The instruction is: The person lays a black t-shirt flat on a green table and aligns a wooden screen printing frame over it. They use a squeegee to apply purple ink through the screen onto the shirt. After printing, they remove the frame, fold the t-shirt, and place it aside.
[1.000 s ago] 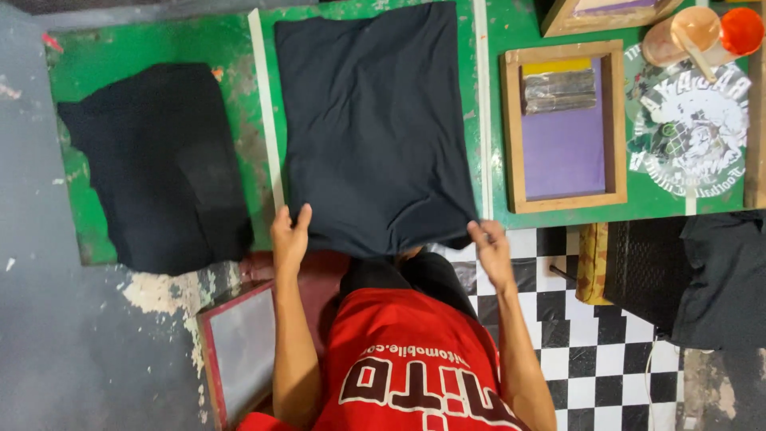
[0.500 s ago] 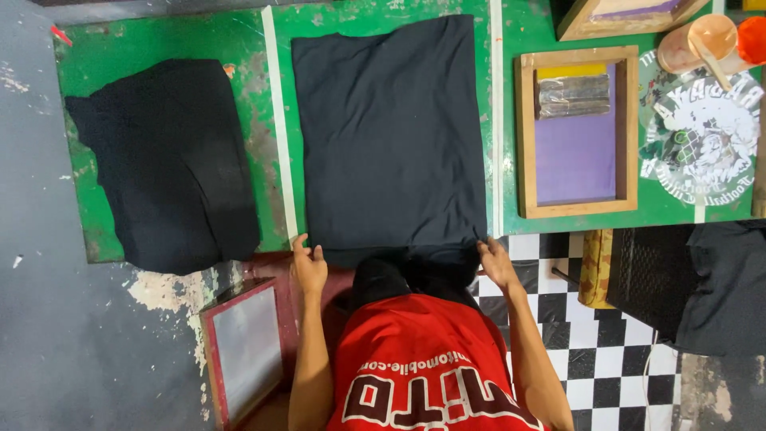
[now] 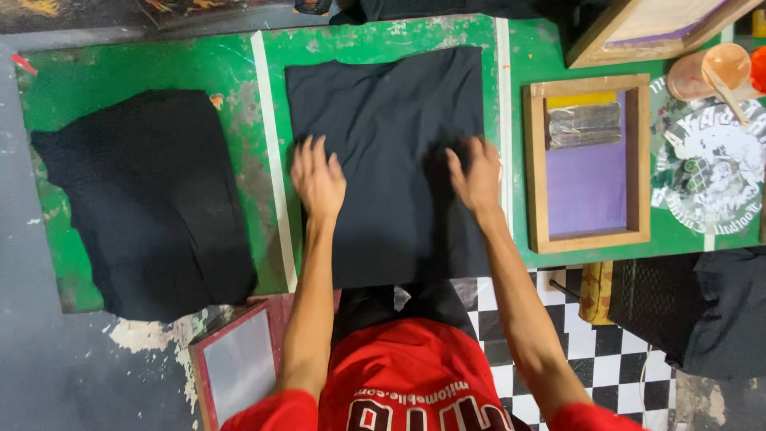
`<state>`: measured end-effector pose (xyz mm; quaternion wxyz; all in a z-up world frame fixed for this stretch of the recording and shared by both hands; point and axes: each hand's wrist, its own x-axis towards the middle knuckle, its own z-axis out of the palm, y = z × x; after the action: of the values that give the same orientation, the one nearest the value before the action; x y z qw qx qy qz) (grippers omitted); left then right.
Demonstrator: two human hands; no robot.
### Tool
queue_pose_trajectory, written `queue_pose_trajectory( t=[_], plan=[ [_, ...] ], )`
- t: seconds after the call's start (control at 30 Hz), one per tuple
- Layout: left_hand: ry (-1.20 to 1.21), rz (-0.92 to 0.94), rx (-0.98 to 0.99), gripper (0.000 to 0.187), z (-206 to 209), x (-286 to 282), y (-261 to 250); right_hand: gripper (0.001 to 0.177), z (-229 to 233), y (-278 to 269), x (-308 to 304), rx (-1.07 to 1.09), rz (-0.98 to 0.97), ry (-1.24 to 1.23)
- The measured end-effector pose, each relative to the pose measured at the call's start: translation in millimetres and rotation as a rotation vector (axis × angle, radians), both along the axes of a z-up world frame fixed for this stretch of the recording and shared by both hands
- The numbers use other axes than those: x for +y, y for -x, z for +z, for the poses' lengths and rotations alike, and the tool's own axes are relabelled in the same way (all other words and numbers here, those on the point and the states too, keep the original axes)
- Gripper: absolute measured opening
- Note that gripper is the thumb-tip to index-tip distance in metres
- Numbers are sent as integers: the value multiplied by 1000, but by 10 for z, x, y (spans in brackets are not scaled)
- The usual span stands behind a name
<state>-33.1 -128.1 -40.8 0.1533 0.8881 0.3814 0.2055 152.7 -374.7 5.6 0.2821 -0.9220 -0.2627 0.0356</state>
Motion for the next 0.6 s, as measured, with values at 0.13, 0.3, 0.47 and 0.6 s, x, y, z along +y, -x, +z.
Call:
queue_pose_trajectory(
  t=[0.13, 0.3, 0.47, 0.6],
  plan=[
    [96, -177, 135, 43, 37, 372, -797, 48, -109, -389, 903, -279, 157, -45],
    [263, -138, 443, 54, 79, 764, -983, 77, -307, -558, 1158, 132, 34, 432],
    [235, -126, 495, 55, 128, 842, -1107, 79, -284, -649, 1289, 64, 19, 483],
    [225, -139, 487, 56, 127, 952, -1231, 79, -216, -739, 1416, 90, 1, 511]
  ],
)
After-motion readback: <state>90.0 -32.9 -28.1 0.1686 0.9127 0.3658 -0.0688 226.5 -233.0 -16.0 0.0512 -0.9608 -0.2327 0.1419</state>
